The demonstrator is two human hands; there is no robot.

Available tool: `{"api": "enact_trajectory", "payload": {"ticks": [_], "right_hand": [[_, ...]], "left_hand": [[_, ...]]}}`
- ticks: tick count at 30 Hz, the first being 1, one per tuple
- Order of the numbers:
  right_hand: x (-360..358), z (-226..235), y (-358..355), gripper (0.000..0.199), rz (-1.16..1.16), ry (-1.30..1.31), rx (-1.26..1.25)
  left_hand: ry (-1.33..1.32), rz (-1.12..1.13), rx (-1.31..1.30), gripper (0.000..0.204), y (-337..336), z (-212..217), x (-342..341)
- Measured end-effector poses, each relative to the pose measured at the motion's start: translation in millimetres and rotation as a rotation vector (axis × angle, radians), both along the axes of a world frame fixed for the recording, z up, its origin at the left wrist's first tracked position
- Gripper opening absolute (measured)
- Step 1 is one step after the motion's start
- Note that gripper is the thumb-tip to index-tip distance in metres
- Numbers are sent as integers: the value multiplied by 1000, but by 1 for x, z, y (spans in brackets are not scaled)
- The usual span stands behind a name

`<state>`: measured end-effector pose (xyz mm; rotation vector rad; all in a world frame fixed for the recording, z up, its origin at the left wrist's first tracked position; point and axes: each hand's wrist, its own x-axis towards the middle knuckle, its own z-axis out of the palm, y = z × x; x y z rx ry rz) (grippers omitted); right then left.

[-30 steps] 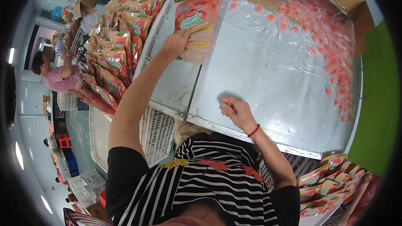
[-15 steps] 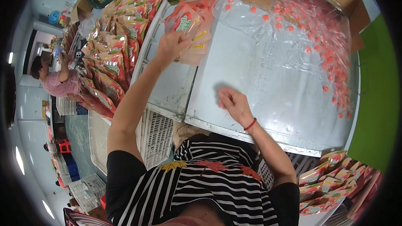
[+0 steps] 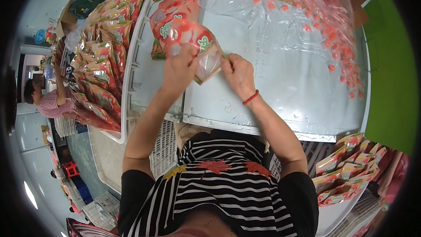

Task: Manually fill retail-sized bags with small individually wrapped candies and seal them.

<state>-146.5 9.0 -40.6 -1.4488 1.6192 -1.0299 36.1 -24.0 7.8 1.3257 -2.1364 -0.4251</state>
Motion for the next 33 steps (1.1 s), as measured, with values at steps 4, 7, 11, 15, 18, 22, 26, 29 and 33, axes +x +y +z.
{"api": "enact_trajectory", "payload": {"ticks": [4,7,11,15,18,22,26,29,33], "right_hand": [[14,19,15,14,-101,99,-248],[8,10,20,11,-194,180,-361],[-1,6,30,10,-20,480,-438],[-25,-5,20,13,300,-435,471],[-54,-32,19,22,99,-1171,480],[-19,14,27,27,-46,-1658,511],[-36,-18,19,33,256,-1766,448],[-38,-17,15,36,332,-1795,410],[-58,-11,18,49,644,-1754,406]], "left_hand": [[-239,23,-257,28,22,-2,-44],[-174,-9,-241,41,26,-12,-54],[-144,-19,-245,38,26,-29,-61],[-130,-126,-255,41,40,-31,-65],[-80,-151,-246,49,41,-34,-65],[-60,-123,-309,48,49,-40,-74],[-20,-231,-376,39,57,-32,-87],[71,-253,-405,39,61,-31,-90],[94,-402,-198,67,59,5,-82]]}}
